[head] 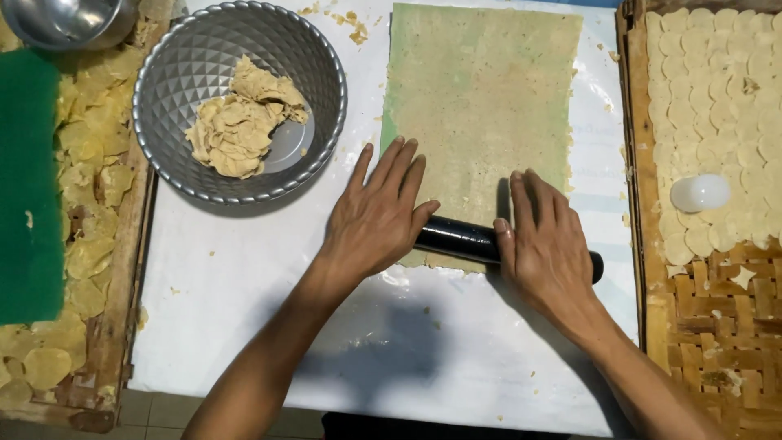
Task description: Rolling out dough and cutting it into small circular shapes using a manual cutter.
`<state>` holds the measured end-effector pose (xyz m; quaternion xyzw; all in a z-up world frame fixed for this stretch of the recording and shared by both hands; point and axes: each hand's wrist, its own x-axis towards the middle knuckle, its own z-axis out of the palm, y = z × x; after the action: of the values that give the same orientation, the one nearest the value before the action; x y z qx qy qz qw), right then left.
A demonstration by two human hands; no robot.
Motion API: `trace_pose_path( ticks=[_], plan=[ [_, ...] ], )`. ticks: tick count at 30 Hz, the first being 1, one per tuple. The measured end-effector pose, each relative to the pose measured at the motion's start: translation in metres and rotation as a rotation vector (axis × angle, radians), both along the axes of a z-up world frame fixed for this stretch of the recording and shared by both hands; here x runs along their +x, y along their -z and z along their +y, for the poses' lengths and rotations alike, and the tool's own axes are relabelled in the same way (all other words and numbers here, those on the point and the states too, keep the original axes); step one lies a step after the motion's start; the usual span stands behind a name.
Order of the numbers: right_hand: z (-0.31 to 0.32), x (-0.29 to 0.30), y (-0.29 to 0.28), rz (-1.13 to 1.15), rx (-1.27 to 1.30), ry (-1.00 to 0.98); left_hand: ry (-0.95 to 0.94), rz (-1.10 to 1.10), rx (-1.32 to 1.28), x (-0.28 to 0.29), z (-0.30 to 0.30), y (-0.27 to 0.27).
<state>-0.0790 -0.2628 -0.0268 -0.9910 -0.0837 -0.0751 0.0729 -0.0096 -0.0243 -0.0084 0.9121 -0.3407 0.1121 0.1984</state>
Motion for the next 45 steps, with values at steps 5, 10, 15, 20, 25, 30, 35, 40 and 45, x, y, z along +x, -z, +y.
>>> trace_pose_path(
  ticks=[5, 10, 15, 20, 25, 30, 35, 40, 45],
  plan=[
    [0.008, -0.027, 0.015, -0.064, -0.006, -0.043, -0.031, -0.065, 0.013, -0.03, 0.006, 0.014],
    [0.013, -0.064, 0.018, -0.102, -0.002, -0.12, -0.074, -0.096, 0.129, -0.067, 0.019, 0.011],
    [0.014, -0.103, 0.021, -0.063, -0.043, -0.176, -0.062, -0.047, 0.146, -0.109, 0.03, 0.011],
    [0.022, -0.125, -0.007, -0.097, 0.115, -0.212, -0.034, -0.028, -0.037, -0.133, 0.04, 0.01],
    [0.032, -0.128, -0.016, -0.147, 0.283, -0.171, -0.074, -0.023, -0.14, -0.152, 0.041, 0.013],
    [0.052, -0.105, -0.013, 0.146, 0.388, -0.206, -0.05, -0.016, -0.19, -0.155, 0.043, 0.013],
    [0.065, -0.082, -0.028, 0.221, 0.49, -0.377, -0.031, -0.031, -0.191, -0.15, 0.045, 0.008],
    [0.064, -0.066, -0.046, 0.248, 0.615, -0.425, -0.034, 0.04, -0.242, -0.148, 0.045, 0.007],
    [0.051, -0.032, -0.037, 0.243, 0.67, -0.268, -0.027, 0.068, -0.247, -0.144, 0.043, 0.006]
  ],
)
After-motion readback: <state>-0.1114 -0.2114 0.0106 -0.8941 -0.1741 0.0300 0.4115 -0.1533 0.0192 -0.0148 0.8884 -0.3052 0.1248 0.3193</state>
